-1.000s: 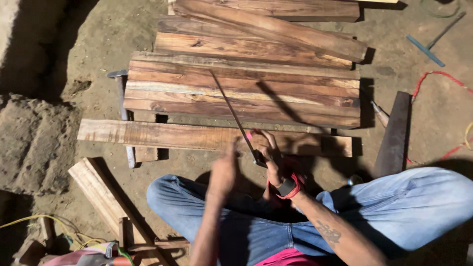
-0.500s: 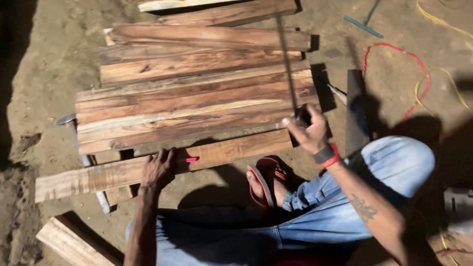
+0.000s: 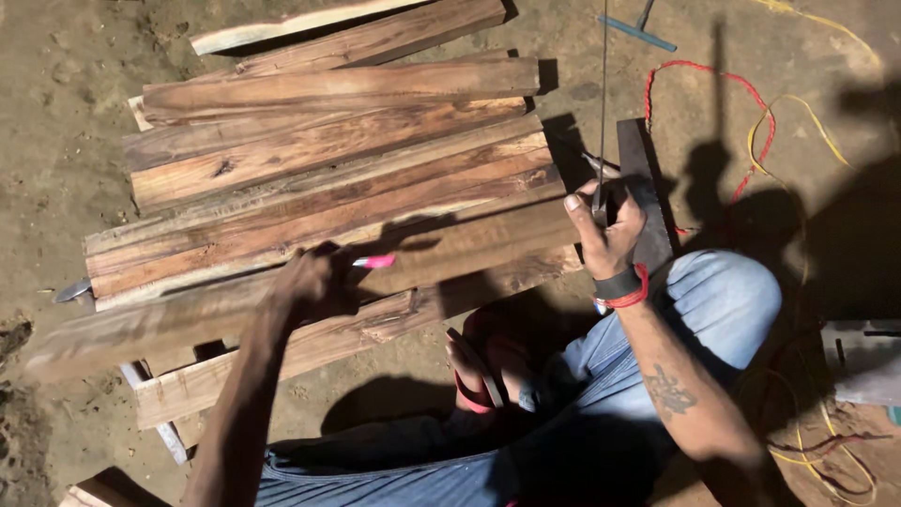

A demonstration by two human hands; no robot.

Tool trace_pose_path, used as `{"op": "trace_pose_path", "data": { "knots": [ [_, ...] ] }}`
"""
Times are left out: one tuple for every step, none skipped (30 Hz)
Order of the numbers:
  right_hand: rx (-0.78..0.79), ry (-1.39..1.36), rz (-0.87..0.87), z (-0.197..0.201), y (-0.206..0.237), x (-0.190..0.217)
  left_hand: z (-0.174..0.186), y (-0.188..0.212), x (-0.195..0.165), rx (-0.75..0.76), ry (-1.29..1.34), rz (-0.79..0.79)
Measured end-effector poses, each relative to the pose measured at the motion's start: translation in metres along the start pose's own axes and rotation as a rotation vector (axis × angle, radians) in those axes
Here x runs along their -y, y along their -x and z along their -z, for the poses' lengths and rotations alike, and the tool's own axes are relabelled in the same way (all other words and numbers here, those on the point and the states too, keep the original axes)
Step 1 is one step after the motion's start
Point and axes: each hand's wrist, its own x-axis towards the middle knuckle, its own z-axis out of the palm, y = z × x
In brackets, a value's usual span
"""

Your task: The person sits on the ground and uses a try square and a pink marker to draw straight lines on several wooden planks. They repeatedly position the square, draw lines, and move to the next plank.

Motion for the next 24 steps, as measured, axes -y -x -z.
{"op": "trace_pose_path", "data": {
  "knots": [
    [-0.005, 0.018, 0.003, 0.001, -0.001, 0.001, -0.001, -0.016, -0.001, -0.003, -0.024, -0.016],
    [-0.009, 0.036, 0.007, 0.002, -0.001, 0.001, -0.005, -0.034, -0.002, -0.007, -0.048, -0.031],
    [-0.013, 0.055, 0.010, 0.004, -0.001, 0.001, -0.012, -0.051, -0.002, -0.010, -0.071, -0.046],
    [-0.011, 0.015, 0.015, 0.005, -0.002, 0.001, -0.017, -0.071, -0.001, 0.023, -0.124, 0.021],
    [-0.007, -0.024, 0.017, 0.006, -0.003, 0.000, -0.023, -0.088, -0.001, 0.059, -0.176, 0.091],
    [0.001, -0.060, 0.013, 0.008, -0.002, 0.000, -0.030, -0.097, 0.002, 0.100, -0.224, 0.161],
    [-0.005, -0.063, -0.022, 0.009, -0.001, -0.001, -0.036, -0.100, 0.005, -0.030, -0.230, 0.074],
    [-0.010, -0.070, -0.048, 0.009, -0.001, -0.002, -0.041, -0.104, 0.008, -0.169, -0.239, -0.013],
    [-0.022, -0.077, -0.067, 0.009, -0.003, -0.003, -0.043, -0.108, 0.009, -0.314, -0.252, -0.106],
    [-0.026, -0.076, -0.059, 0.010, -0.003, -0.004, -0.048, -0.106, 0.008, -0.373, -0.284, -0.147],
    [-0.028, -0.077, -0.050, 0.010, -0.003, -0.005, -0.051, -0.103, 0.007, -0.433, -0.316, -0.183],
    [-0.036, -0.080, -0.040, 0.009, -0.004, -0.006, -0.052, -0.101, 0.005, -0.492, -0.354, -0.225],
    [-0.039, -0.099, -0.046, 0.008, -0.004, -0.007, -0.054, -0.098, 0.003, -0.465, -0.308, -0.183],
    [-0.039, -0.119, -0.053, 0.007, -0.004, -0.008, -0.055, -0.096, 0.001, -0.438, -0.260, -0.139],
    [-0.044, -0.136, -0.056, 0.006, -0.005, -0.008, -0.056, -0.095, -0.001, -0.413, -0.212, -0.100],
    [-0.058, -0.176, -0.111, 0.004, -0.007, -0.009, -0.057, -0.096, -0.003, -0.422, -0.210, -0.122],
    [-0.068, -0.214, -0.174, 0.003, -0.007, -0.008, -0.061, -0.097, -0.006, -0.424, -0.202, -0.140],
    [-0.076, -0.252, -0.239, 0.002, -0.007, -0.008, -0.065, -0.098, -0.009, -0.426, -0.195, -0.156],
    [-0.065, -0.261, -0.241, 0.000, -0.007, -0.007, -0.070, -0.101, -0.012, -0.437, -0.206, -0.171],
    [-0.052, -0.273, -0.240, 0.000, -0.007, -0.005, -0.076, -0.103, -0.016, -0.452, -0.219, -0.185],
    [-0.044, -0.289, -0.229, -0.002, -0.009, -0.005, -0.079, -0.108, -0.017, -0.474, -0.238, -0.203],
    [-0.024, -0.271, -0.231, -0.002, -0.009, -0.003, -0.082, -0.109, -0.018, -0.492, -0.225, -0.211],
    [-0.007, -0.248, -0.237, -0.002, -0.009, -0.001, -0.085, -0.110, -0.019, -0.504, -0.207, -0.222],
    [0.009, -0.224, -0.242, -0.002, -0.008, 0.000, -0.086, -0.110, -0.021, -0.517, -0.190, -0.235]
  ]
}}
